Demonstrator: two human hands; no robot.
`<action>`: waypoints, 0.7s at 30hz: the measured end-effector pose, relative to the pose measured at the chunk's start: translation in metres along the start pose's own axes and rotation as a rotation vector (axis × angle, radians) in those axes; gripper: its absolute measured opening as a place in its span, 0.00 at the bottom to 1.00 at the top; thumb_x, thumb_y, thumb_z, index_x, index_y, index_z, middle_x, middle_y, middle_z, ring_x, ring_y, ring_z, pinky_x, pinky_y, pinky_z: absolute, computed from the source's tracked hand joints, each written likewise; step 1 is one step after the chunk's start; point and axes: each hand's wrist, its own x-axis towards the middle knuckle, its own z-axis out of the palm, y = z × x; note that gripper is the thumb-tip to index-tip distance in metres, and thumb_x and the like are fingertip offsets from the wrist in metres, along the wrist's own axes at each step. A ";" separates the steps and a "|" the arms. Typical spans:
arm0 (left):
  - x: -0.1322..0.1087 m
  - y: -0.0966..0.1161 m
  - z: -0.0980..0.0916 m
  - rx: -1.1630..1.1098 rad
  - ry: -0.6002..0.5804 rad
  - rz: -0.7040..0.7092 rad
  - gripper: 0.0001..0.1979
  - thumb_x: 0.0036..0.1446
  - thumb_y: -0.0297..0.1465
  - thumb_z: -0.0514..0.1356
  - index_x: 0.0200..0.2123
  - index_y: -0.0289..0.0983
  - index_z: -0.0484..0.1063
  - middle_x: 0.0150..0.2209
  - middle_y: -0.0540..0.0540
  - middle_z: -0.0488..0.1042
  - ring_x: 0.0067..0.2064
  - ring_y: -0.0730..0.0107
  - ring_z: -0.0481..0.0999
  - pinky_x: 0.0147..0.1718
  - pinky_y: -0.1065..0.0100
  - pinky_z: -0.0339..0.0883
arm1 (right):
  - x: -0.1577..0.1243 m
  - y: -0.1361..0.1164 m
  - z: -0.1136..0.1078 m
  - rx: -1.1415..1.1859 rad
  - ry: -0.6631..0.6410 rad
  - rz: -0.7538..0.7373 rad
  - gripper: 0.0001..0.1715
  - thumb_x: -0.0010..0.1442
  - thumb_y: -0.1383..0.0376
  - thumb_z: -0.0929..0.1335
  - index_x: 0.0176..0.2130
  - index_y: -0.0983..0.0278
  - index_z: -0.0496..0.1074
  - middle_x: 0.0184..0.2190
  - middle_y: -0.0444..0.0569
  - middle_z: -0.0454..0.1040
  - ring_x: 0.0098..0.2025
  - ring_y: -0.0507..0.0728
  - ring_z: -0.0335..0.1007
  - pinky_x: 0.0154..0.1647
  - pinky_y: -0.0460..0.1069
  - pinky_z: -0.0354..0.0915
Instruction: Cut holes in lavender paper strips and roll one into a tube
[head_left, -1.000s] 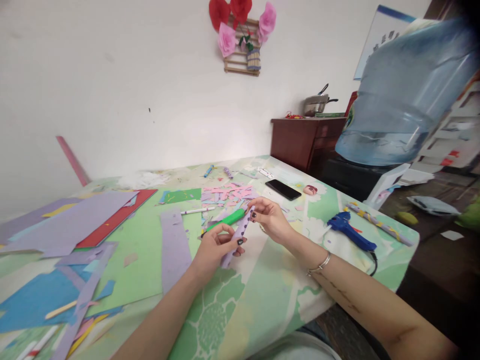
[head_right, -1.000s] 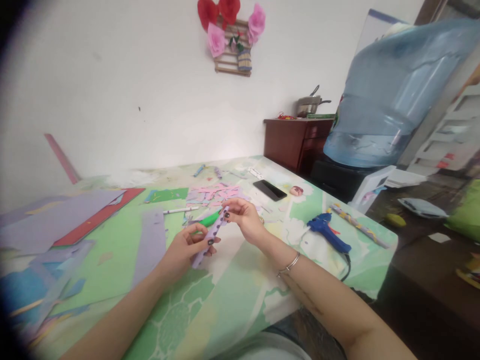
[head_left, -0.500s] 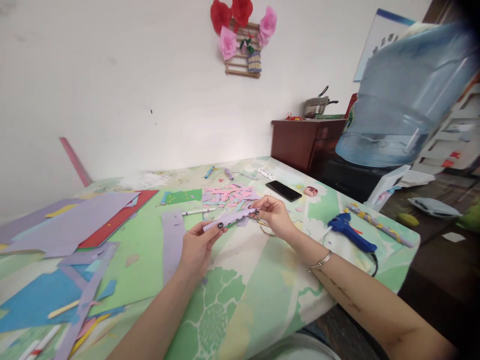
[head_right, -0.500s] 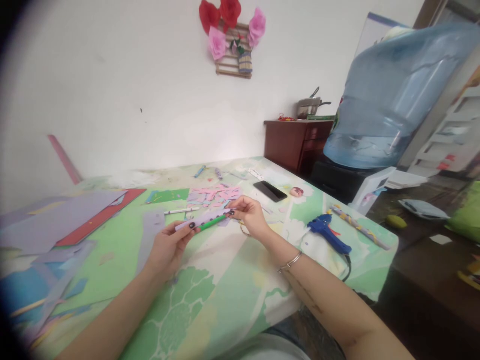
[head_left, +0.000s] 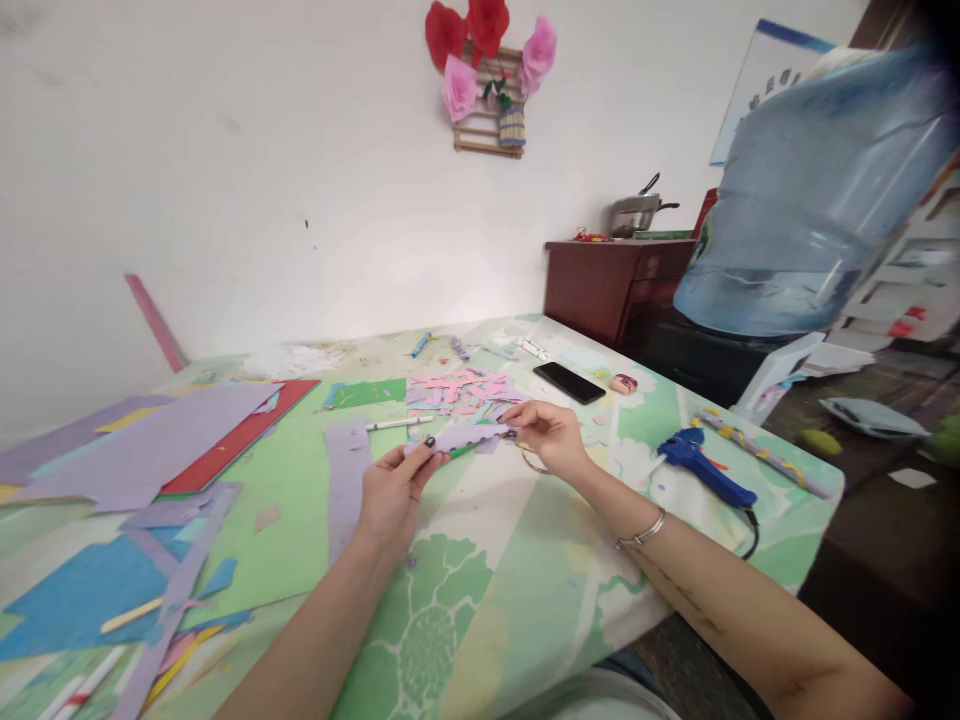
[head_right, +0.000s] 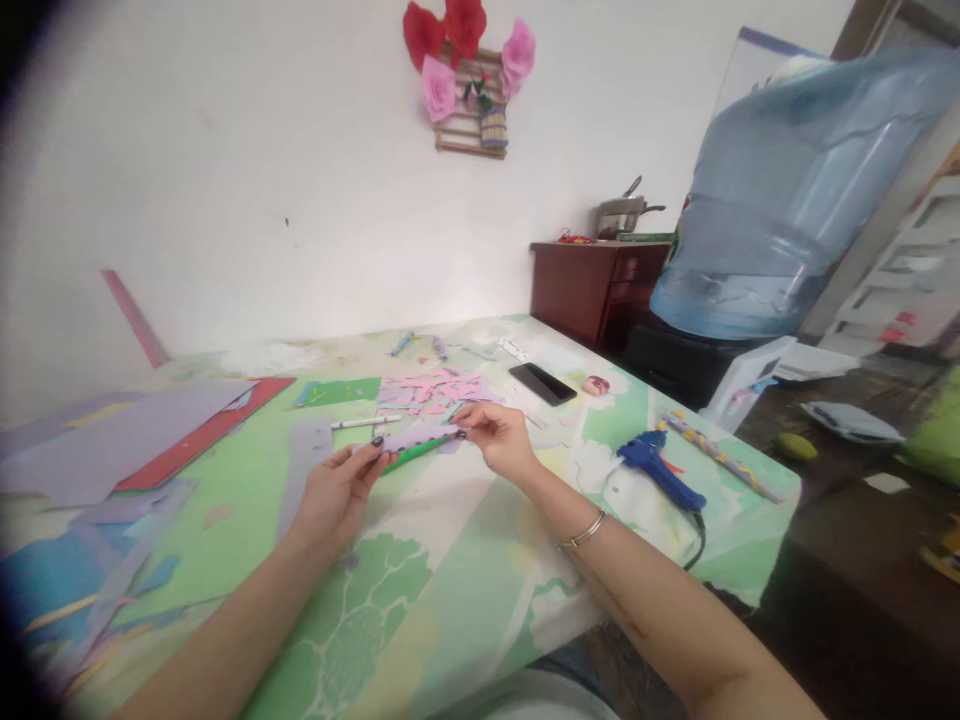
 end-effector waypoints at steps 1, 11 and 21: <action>0.001 0.000 0.000 -0.004 0.001 -0.018 0.07 0.45 0.16 0.62 0.21 0.30 0.69 0.23 0.47 0.74 0.28 0.72 0.78 0.30 0.79 0.74 | -0.001 0.001 -0.001 -0.019 -0.009 -0.024 0.05 0.48 0.69 0.72 0.24 0.64 0.71 0.29 0.50 0.76 0.35 0.56 0.72 0.34 0.51 0.67; 0.003 0.002 -0.003 0.008 -0.077 -0.069 0.10 0.44 0.17 0.62 0.20 0.33 0.65 0.22 0.49 0.73 0.28 0.72 0.78 0.32 0.77 0.74 | -0.002 -0.005 0.002 -0.023 -0.019 0.061 0.08 0.46 0.67 0.73 0.22 0.66 0.70 0.28 0.51 0.75 0.33 0.55 0.71 0.35 0.51 0.67; -0.006 0.001 0.002 0.036 -0.208 -0.075 0.07 0.38 0.24 0.69 0.22 0.32 0.73 0.33 0.46 0.78 0.34 0.71 0.78 0.39 0.75 0.72 | 0.005 -0.015 -0.003 0.051 0.022 0.082 0.09 0.45 0.64 0.74 0.26 0.64 0.72 0.30 0.49 0.74 0.35 0.54 0.70 0.38 0.50 0.67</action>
